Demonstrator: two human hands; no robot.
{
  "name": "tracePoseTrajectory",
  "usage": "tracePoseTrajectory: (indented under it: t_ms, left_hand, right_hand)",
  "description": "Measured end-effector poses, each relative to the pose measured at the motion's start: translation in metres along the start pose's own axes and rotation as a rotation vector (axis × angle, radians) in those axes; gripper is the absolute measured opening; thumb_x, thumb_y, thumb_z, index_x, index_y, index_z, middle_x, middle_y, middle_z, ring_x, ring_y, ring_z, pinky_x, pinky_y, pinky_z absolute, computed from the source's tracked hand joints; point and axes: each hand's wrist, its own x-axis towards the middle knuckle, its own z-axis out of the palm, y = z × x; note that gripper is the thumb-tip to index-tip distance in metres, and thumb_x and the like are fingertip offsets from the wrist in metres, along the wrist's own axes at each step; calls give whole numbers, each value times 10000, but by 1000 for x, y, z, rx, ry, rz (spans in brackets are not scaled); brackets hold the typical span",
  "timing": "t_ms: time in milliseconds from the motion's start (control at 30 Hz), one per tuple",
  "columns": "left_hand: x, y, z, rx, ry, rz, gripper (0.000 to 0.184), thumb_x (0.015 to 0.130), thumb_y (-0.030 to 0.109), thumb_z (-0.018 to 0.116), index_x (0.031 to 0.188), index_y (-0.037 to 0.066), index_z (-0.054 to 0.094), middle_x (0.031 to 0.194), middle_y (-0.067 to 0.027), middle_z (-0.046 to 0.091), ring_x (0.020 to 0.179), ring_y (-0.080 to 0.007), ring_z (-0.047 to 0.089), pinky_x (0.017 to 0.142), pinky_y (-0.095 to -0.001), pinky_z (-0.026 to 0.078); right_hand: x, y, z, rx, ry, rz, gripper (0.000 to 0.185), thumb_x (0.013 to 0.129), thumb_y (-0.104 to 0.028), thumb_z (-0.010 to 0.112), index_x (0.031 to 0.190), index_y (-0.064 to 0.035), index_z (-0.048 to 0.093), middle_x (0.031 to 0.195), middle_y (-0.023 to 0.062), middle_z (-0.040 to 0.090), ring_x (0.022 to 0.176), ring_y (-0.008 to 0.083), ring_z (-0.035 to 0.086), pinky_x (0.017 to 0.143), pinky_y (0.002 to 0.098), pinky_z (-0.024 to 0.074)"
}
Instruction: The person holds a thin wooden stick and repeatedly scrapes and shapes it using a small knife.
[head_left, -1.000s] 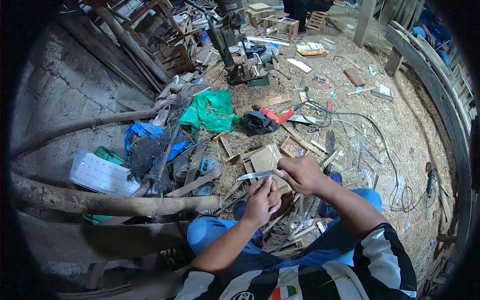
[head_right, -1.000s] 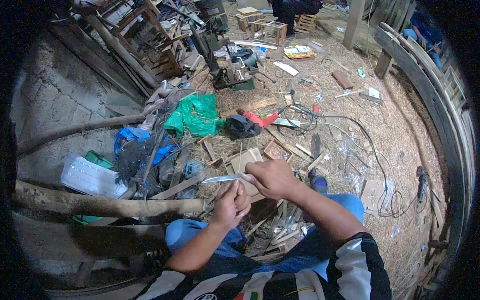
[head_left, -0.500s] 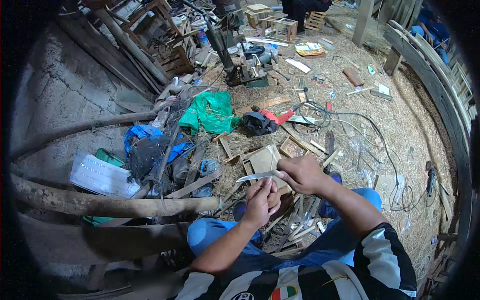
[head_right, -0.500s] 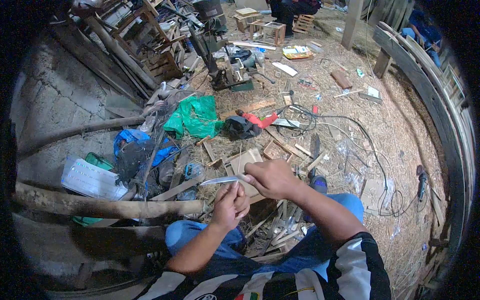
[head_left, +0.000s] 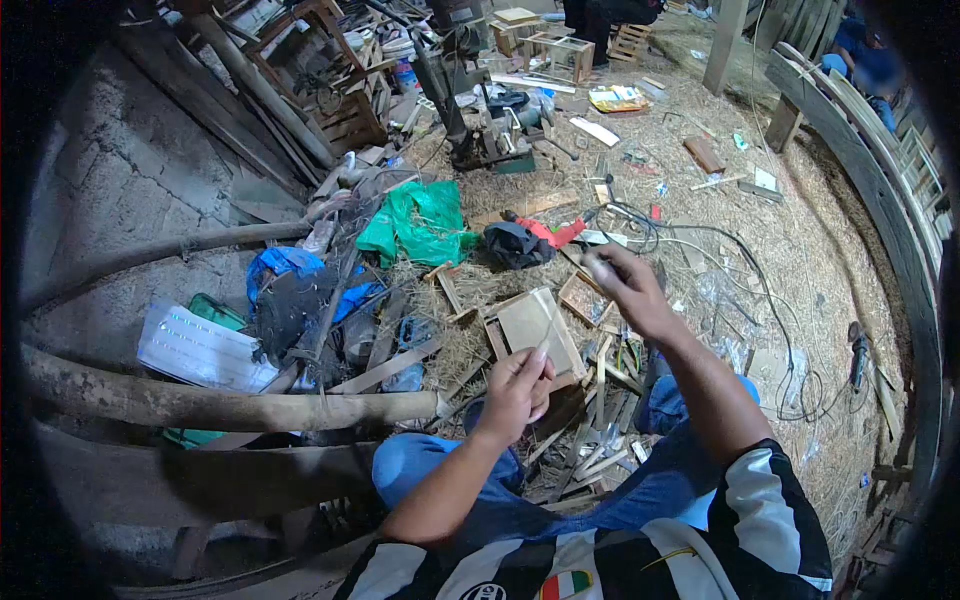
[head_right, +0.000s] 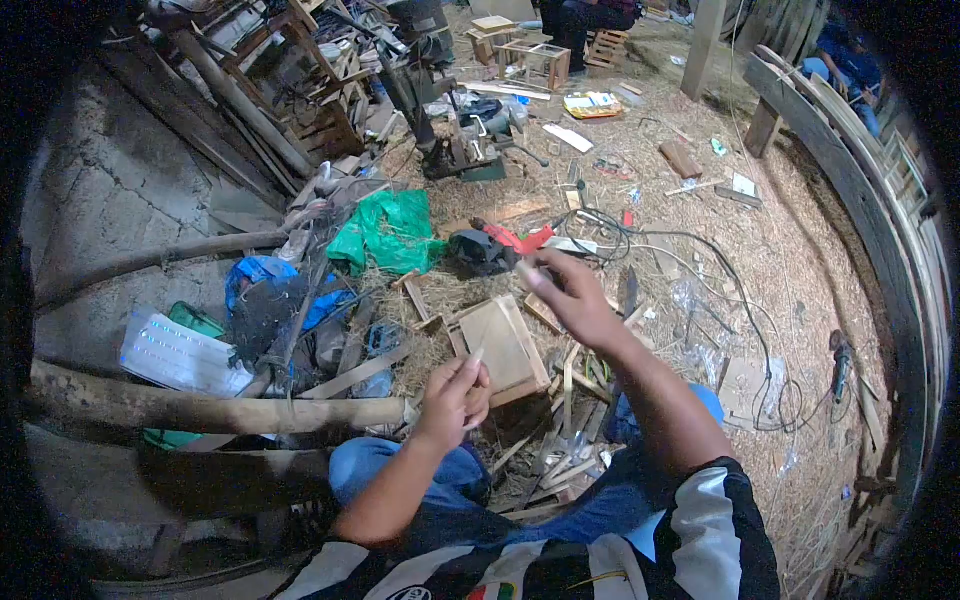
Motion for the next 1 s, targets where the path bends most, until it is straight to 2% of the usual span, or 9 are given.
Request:
tracePoseTrajectory:
  t_ms: [100,200,300,400,500,600,767,900,1000]
  left_hand:
    - [0,12,-1,214,-36,-53,358,1039,327,503,808,60,561,502,64,348,394,-41,292,373,-226,281]
    - [3,13,-6,235,46,16,361,1032,318,524,801,45,576,499,70,368,384,-32,315,372,-222,280]
    - [9,16,-11,204,165,79,340,1022,282,549,804,24,591,513,48,412,392,-48,365,379,-233,330]
    - [11,18,-15,136,191,236,255,982,212,622,862,-13,617,609,-29,551,513,-94,528,493,-257,468]
    - [19,10,-11,177,194,411,220,967,182,648,953,-38,648,686,-49,626,618,-105,606,589,-251,504]
    - [21,-5,4,137,310,419,200,963,163,659,1005,-30,681,754,-43,663,702,-110,641,678,-246,512]
    - [20,-16,4,235,366,508,231,998,183,613,913,-9,710,831,-19,682,776,-66,617,695,-229,493]
    - [20,-11,4,316,390,618,237,1014,209,586,919,5,661,778,5,641,721,-50,588,669,-229,488]
    - [17,-5,4,271,353,589,227,1023,212,566,934,11,622,744,8,612,677,-54,570,638,-227,480]
  right_hand:
    - [-7,-28,12,44,-57,95,242,943,-239,693,998,-5,664,808,-30,574,730,68,482,637,266,401]
    - [-6,-11,10,-187,-99,48,243,924,-239,720,885,-7,661,693,-35,524,648,60,443,559,271,363]
    - [-6,-9,6,-269,-187,107,369,909,-325,725,819,14,611,635,82,494,625,130,449,576,348,402]
    - [-12,-15,14,-201,-137,75,366,917,-317,719,818,18,606,641,53,506,628,126,442,574,348,396]
    - [-21,-8,36,64,-24,55,347,934,-299,703,807,9,606,650,1,504,639,99,436,567,321,381]
    - [-36,-16,57,242,10,266,290,955,-263,682,814,-16,626,684,-49,517,664,47,435,578,259,362]
    - [-51,-5,77,339,-86,289,282,974,-270,654,858,-12,651,717,-27,590,678,47,473,588,260,386]
    - [-56,-6,80,304,-147,243,351,989,-295,628,794,-6,584,688,-30,536,679,47,458,581,270,382]
    - [-50,-9,65,-26,-120,34,310,1002,-323,570,878,-39,562,672,77,563,629,215,570,567,362,416]
